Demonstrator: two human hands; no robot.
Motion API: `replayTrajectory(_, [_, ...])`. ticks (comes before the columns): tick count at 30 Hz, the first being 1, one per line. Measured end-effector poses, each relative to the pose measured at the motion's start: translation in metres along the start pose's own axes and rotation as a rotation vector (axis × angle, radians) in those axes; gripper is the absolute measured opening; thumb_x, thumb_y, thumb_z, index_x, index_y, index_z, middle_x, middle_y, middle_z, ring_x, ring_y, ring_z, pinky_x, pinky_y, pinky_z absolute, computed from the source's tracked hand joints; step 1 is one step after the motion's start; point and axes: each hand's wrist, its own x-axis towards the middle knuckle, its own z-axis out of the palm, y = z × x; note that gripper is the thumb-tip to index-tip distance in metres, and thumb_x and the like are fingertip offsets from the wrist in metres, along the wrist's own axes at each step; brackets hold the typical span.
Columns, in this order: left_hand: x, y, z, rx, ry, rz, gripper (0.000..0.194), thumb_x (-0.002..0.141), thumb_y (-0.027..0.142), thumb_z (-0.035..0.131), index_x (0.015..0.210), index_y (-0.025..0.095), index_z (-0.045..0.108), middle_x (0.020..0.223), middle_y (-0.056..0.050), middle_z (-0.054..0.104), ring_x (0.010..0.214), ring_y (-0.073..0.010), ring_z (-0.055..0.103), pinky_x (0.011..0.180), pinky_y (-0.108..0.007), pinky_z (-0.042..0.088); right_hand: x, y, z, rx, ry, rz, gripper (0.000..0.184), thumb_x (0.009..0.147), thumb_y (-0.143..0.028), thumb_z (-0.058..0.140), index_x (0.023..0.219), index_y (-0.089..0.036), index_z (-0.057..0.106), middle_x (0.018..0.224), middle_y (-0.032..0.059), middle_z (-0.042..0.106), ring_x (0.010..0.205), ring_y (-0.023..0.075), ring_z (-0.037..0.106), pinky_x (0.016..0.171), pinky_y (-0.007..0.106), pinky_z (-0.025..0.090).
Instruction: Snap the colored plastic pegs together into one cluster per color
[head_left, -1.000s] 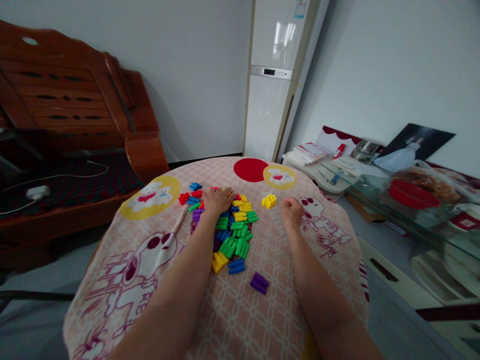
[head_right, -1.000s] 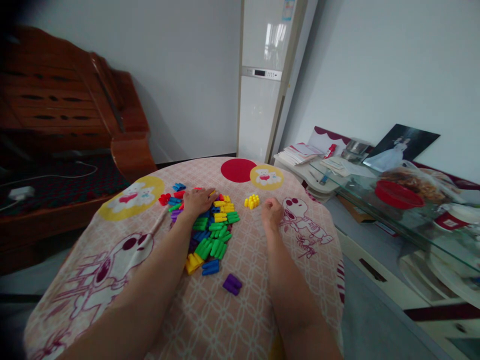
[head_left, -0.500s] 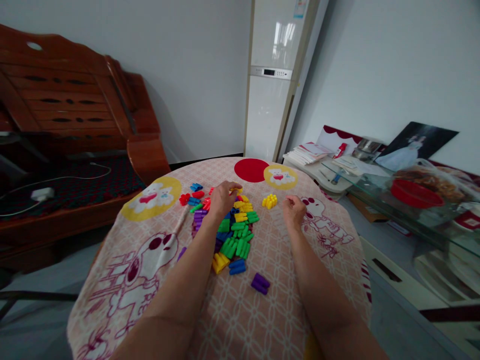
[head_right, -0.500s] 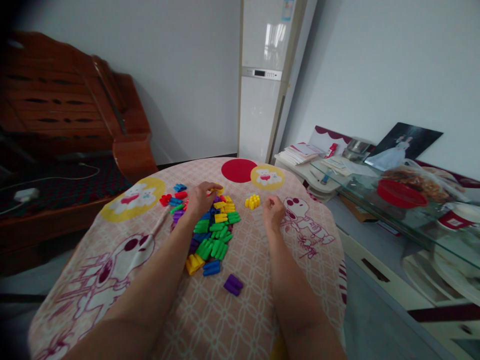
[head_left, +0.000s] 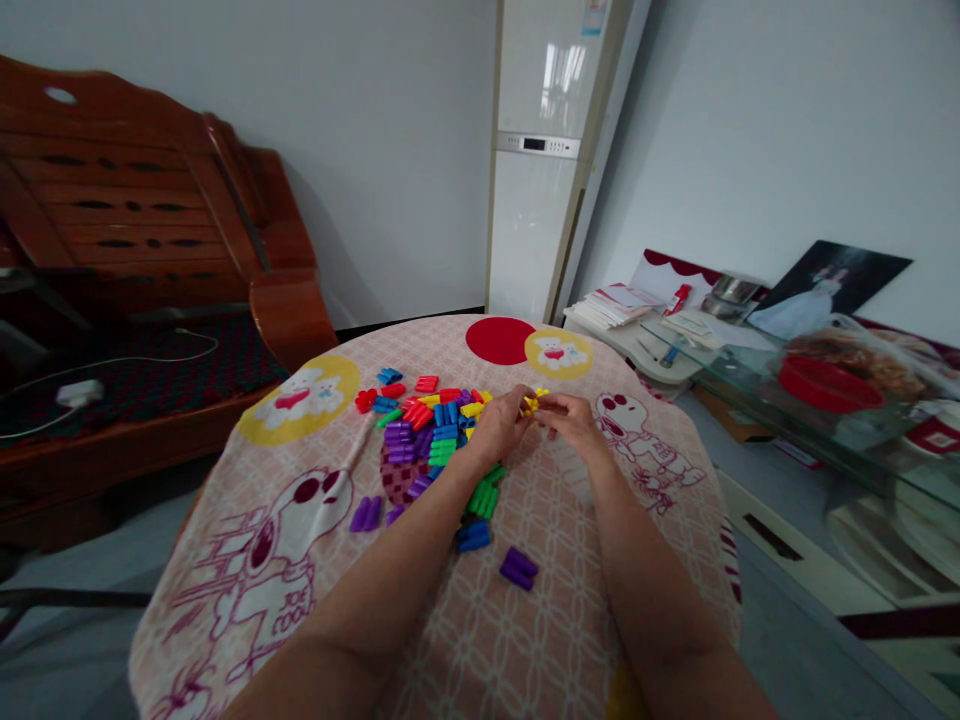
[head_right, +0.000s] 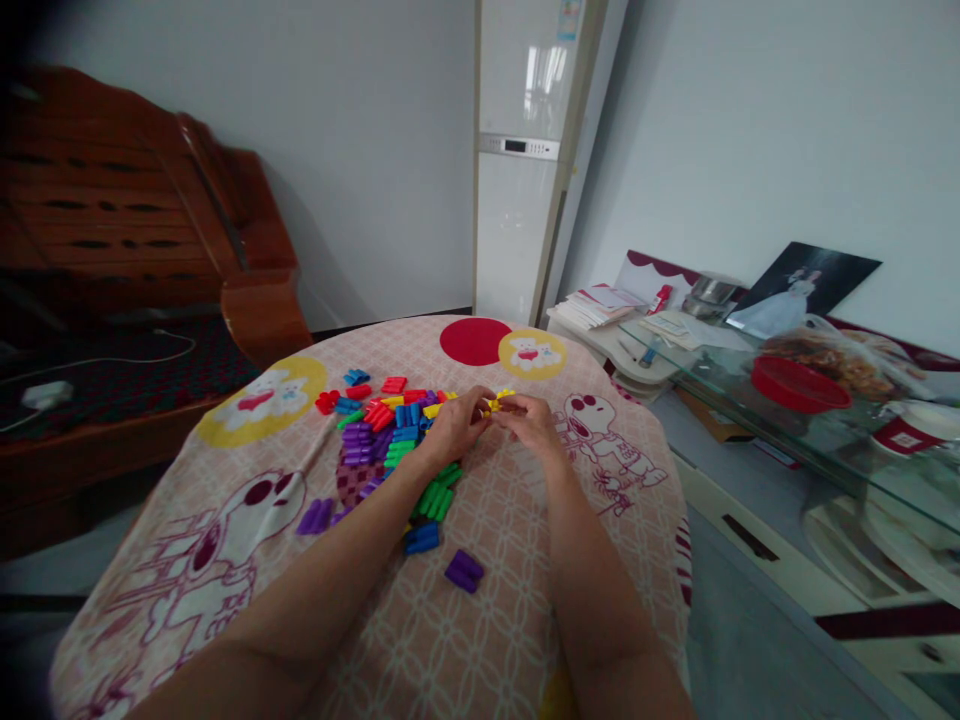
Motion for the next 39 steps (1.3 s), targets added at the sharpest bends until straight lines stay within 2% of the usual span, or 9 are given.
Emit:
replayTrajectory(5, [0.001, -0.003, 0.003, -0.062, -0.034, 0.044, 0.045, 0.080, 0.008, 0.055, 0.124, 0.017, 0.054, 0.098, -0.007, 0.072, 0.084, -0.0162, 0.069, 0.077, -0.028, 0.055, 0.002, 0.000, 0.000, 0.043, 0.033, -0.007, 0.039, 0.060, -0.037, 0.080, 0.091, -0.016, 0.074, 0.082, 0.0034, 0.073, 0.067, 0.0157, 0.066, 0.053, 0.023, 0.052])
replayTrajectory(8, [0.003, -0.008, -0.001, -0.068, -0.028, 0.018, 0.057, 0.076, 0.005, 0.055, 0.131, 0.018, 0.051, 0.104, -0.008, 0.071, 0.088, -0.0159, 0.069, 0.081, -0.028, 0.056, 0.002, 0.000, -0.006, 0.096, 0.161, -0.008, 0.030, 0.059, -0.034, 0.077, 0.082, -0.015, 0.072, 0.076, 0.0030, 0.072, 0.064, 0.0155, 0.065, 0.054, 0.025, 0.053])
replayTrajectory(13, [0.005, -0.020, -0.010, -0.086, -0.015, -0.080, 0.048, 0.077, 0.006, 0.053, 0.124, 0.015, 0.058, 0.102, -0.008, 0.071, 0.088, -0.0163, 0.069, 0.082, -0.030, 0.058, 0.002, 0.004, -0.021, 0.061, 0.343, 0.075, 0.019, 0.056, -0.032, 0.071, 0.063, -0.016, 0.064, 0.053, -0.0004, 0.062, 0.048, 0.0137, 0.058, 0.045, 0.024, 0.049])
replayTrajectory(16, [0.004, -0.024, -0.008, 0.001, -0.058, -0.116, 0.045, 0.076, 0.006, 0.055, 0.120, 0.015, 0.061, 0.104, -0.009, 0.072, 0.092, -0.0184, 0.069, 0.086, -0.033, 0.057, 0.001, 0.006, -0.024, 0.001, 0.279, 0.129, 0.019, 0.057, -0.033, 0.069, 0.065, -0.016, 0.065, 0.051, 0.0003, 0.062, 0.044, 0.0135, 0.056, 0.039, 0.023, 0.044])
replayTrajectory(20, [0.002, -0.023, -0.003, 0.309, -0.028, -0.134, 0.037, 0.078, 0.010, 0.059, 0.115, 0.013, 0.063, 0.116, -0.016, 0.069, 0.110, -0.0267, 0.064, 0.099, -0.040, 0.049, -0.001, 0.005, -0.015, -0.126, 0.126, 0.128, 0.019, 0.064, -0.034, 0.067, 0.067, -0.016, 0.068, 0.051, -0.0005, 0.062, 0.040, 0.0111, 0.053, 0.036, 0.020, 0.040])
replayTrajectory(25, [-0.001, -0.017, -0.003, 0.382, -0.222, -0.087, 0.023, 0.081, 0.019, 0.064, 0.103, 0.015, 0.067, 0.101, -0.014, 0.073, 0.100, -0.0288, 0.067, 0.091, -0.040, 0.050, -0.002, 0.002, 0.005, -0.314, 0.018, 0.076, 0.027, 0.071, -0.034, 0.067, 0.090, -0.016, 0.075, 0.055, -0.0032, 0.062, 0.040, 0.0103, 0.051, 0.038, 0.020, 0.038])
replayTrajectory(32, [0.001, -0.017, -0.005, -0.002, -0.176, -0.141, 0.035, 0.073, 0.003, 0.055, 0.104, 0.018, 0.060, 0.089, -0.004, 0.074, 0.081, -0.0168, 0.070, 0.077, -0.030, 0.055, -0.005, -0.009, 0.010, -0.815, -0.126, -0.132, 0.024, 0.074, -0.035, 0.074, 0.092, -0.019, 0.078, 0.081, 0.0065, 0.075, 0.072, 0.0196, 0.067, 0.063, 0.026, 0.044])
replayTrajectory(36, [0.003, -0.017, -0.001, -0.284, -0.176, -0.165, 0.033, 0.073, 0.002, 0.051, 0.101, 0.017, 0.059, 0.087, -0.003, 0.073, 0.077, -0.0145, 0.071, 0.073, -0.028, 0.057, -0.009, -0.018, 0.009, -1.037, -0.193, -0.140, 0.024, 0.073, -0.034, 0.076, 0.092, -0.020, 0.077, 0.083, 0.0093, 0.075, 0.075, 0.0225, 0.067, 0.062, 0.027, 0.040])
replayTrajectory(39, [0.006, -0.017, -0.005, -0.377, -0.157, -0.170, 0.029, 0.076, 0.004, 0.049, 0.100, 0.016, 0.060, 0.089, -0.005, 0.073, 0.074, -0.0141, 0.072, 0.071, -0.028, 0.058, -0.011, -0.023, 0.005, -1.048, -0.224, -0.129, 0.018, 0.072, -0.031, 0.074, 0.086, -0.020, 0.076, 0.076, 0.0068, 0.073, 0.068, 0.0194, 0.064, 0.057, 0.025, 0.035])
